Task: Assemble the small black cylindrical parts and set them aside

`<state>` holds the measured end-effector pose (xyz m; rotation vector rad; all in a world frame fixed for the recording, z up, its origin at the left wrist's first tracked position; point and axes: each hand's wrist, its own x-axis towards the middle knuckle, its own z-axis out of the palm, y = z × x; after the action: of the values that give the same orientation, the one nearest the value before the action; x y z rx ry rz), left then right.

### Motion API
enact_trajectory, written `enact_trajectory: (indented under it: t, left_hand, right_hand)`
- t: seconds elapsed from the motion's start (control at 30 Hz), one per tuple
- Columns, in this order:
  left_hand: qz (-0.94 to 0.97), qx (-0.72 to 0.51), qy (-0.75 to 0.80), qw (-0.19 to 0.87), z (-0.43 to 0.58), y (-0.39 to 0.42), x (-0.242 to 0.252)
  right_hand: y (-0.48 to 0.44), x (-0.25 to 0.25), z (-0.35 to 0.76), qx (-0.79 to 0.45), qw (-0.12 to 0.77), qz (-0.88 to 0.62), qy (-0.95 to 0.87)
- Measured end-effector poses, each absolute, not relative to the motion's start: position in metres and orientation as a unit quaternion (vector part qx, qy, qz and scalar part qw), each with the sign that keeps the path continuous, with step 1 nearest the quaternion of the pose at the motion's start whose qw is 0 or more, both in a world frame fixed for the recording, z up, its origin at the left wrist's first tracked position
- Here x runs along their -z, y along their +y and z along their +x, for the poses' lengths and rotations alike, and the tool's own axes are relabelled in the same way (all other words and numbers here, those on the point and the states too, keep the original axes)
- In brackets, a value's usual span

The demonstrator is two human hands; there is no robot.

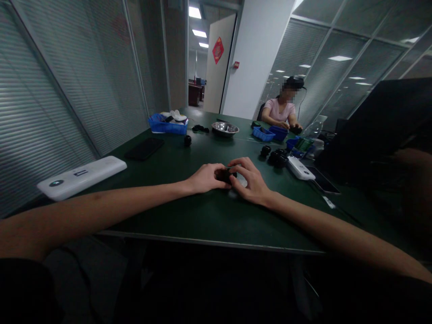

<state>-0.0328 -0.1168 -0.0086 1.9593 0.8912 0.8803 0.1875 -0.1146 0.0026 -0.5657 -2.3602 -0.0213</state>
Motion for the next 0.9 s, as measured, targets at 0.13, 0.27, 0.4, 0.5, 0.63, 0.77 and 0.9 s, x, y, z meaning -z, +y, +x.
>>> enact_trajectory:
  t: [0.13,0.27,0.4,0.5,0.63,0.77,0.9]
  left_hand:
    - [0.777,-0.345,0.347,0.396,-0.0328,-0.1180,0.0074]
    - [0.773,-0.352,0.345,0.399,-0.0325,-0.1185,0.0069]
    - [0.784,-0.350,0.348,0.376,-0.0328,-0.1180,0.0070]
    - [0.784,-0.353,0.343,0.379,-0.0332,-0.1173,0.0081]
    - [0.779,-0.356,0.346,0.382,-0.0333,-0.1162,0.0095]
    - [0.782,-0.353,0.361,0.365,-0.0333,-0.1152,0.0103]
    - [0.783,-0.353,0.357,0.366,-0.0332,-0.1127,0.0135]
  right_hand:
    - [-0.1132,-0.0029,0.1869,0.025,0.334,-0.231,-0.914]
    - [-0.1150,-0.0041,0.1864,0.021,0.322,-0.206,-0.924]
    - [-0.1161,-0.0050,0.1870,0.030,0.308,-0.207,-0.928]
    - [-0.1154,-0.0046,0.1872,0.038,0.312,-0.218,-0.924]
    - [-0.1157,-0.0050,0.1866,0.025,0.308,-0.203,-0.929]
    - [-0.1170,-0.0066,0.1866,0.020,0.292,-0.185,-0.938]
    - [-0.1164,-0.0067,0.1865,0.025,0.294,-0.196,-0.935]
